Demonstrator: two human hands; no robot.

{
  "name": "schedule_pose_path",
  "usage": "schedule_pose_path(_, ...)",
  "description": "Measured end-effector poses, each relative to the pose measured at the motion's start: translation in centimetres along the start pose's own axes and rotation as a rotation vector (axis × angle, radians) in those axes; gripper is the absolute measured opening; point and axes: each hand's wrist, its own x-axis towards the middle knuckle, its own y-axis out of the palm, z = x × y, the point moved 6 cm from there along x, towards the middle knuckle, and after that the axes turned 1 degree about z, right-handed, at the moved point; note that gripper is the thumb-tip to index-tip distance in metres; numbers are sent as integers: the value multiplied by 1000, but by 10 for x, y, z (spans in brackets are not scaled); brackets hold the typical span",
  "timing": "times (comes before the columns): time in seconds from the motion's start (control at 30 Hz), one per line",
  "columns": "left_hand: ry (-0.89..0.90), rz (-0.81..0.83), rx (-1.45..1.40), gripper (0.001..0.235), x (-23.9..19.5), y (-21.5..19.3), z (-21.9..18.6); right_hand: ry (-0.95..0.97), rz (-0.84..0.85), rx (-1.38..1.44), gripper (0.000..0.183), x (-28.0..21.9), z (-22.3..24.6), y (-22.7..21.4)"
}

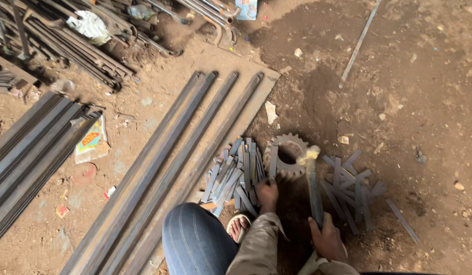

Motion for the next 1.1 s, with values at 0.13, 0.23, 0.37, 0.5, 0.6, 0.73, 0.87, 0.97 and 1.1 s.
schedule_pose_path(0.13,-173,221,-291,28,9,25,-6,144,71,-7,49,3,-33,1)
schedule_pose_path(0.23,-432,413,-859,29,22,46,-41,-26,-65,-38,51,8,-23,-7)
schedule_pose_path(0.37,55,247,-755,50,44,-8,-124,105,92,16,49,11,-31,3)
schedule_pose_path(0.5,-571,691,-1015,61,40,-34,-143,81,84,18,47,12,-22,1)
schedule_pose_path(0.6,-437,750,-810,46,43,-39,-137,82,91,40,43,9,-20,0)
schedule_pose_path(0.73,-384,735,-676,29,36,3,-97,65,84,106,38,4,-18,3)
schedule_pose_path(0.87,-543,822,-591,35,23,60,-51,12,47,116,36,1,-17,4)
schedule_pose_path(0.97,-686,832,-701,43,18,92,-38,24,60,96,35,1,-21,8)
schedule_pose_path(1.1,-906,844,-632,68,19,106,-32,27,69,58,36,5,-27,13)
